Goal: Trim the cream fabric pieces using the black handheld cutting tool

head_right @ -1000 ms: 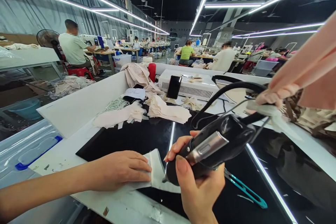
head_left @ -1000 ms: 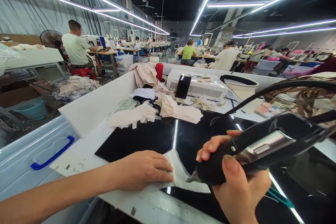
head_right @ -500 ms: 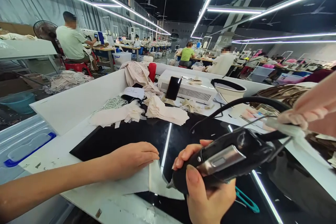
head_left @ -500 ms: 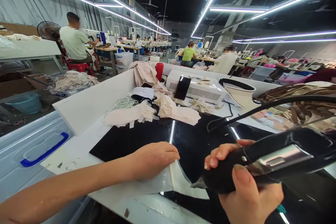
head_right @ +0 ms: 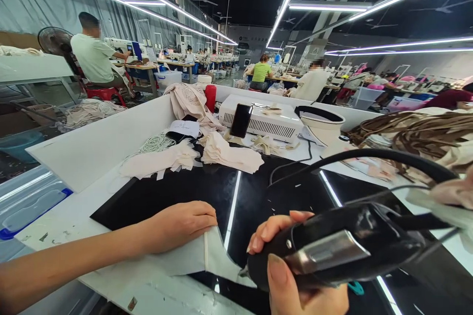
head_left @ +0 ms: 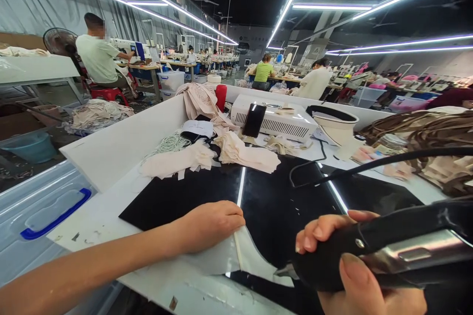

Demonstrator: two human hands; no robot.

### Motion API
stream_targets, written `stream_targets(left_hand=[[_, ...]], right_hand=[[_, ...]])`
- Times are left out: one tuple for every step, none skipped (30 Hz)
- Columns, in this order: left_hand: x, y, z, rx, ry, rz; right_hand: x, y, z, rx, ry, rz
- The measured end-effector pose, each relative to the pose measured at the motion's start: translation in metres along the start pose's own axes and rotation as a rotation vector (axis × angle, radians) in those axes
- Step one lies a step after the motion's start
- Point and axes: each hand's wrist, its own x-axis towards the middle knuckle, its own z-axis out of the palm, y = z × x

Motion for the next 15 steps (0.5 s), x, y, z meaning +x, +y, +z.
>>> stream_targets(left_hand=[[-0.001,-0.001,0.001,0.007,0.002,0.008],[-0.003,-0.001,0.002,0.016,0.007,0.019],[-0.004,-0.002,0.002,0.026,0.015,0.03],[-0.004,-0.002,0.0,0.036,0.022,0.042],[-0.005,-0.001,-0.002,0.047,0.025,0.056],[-0.006,-0.001,-0.004,0.06,0.02,0.072],[-0.006,0.0,-0.006,0.072,0.014,0.089],[-0.007,0.0,-0.008,0.083,0.011,0.103],[-0.007,0.001,-0.009,0.089,0.011,0.11],[-0.008,0.001,-0.01,0.088,0.014,0.11],[-0.009,0.001,-0.009,0.079,0.019,0.101],[-0.01,0.0,-0.008,0.067,0.026,0.089],[-0.011,0.0,-0.007,0.052,0.029,0.075],[-0.012,0.0,-0.006,0.037,0.031,0.063],[-0.013,0.0,-0.004,0.023,0.035,0.056]], right_hand=[[-0.001,0.0,-0.001,-0.004,0.001,0.002],[-0.003,0.0,-0.002,-0.007,0.0,0.004],[-0.005,0.001,-0.004,-0.01,-0.004,0.005],[-0.007,0.001,-0.006,-0.013,-0.012,0.007],[-0.009,0.001,-0.008,-0.016,-0.021,0.013],[-0.011,0.001,-0.009,-0.016,-0.027,0.019],[-0.012,0.0,-0.011,-0.014,-0.031,0.024],[-0.014,0.0,-0.011,-0.011,-0.03,0.026],[-0.015,-0.001,-0.011,-0.007,-0.029,0.028],[-0.015,-0.001,-0.011,-0.004,-0.025,0.033],[-0.016,-0.002,-0.011,-0.002,-0.014,0.038],[-0.016,-0.002,-0.01,-0.001,-0.003,0.042],[-0.016,-0.002,-0.011,0.002,0.003,0.04],[-0.016,-0.001,-0.011,0.006,-0.001,0.037],[-0.015,0.0,-0.012,0.012,-0.017,0.036]])
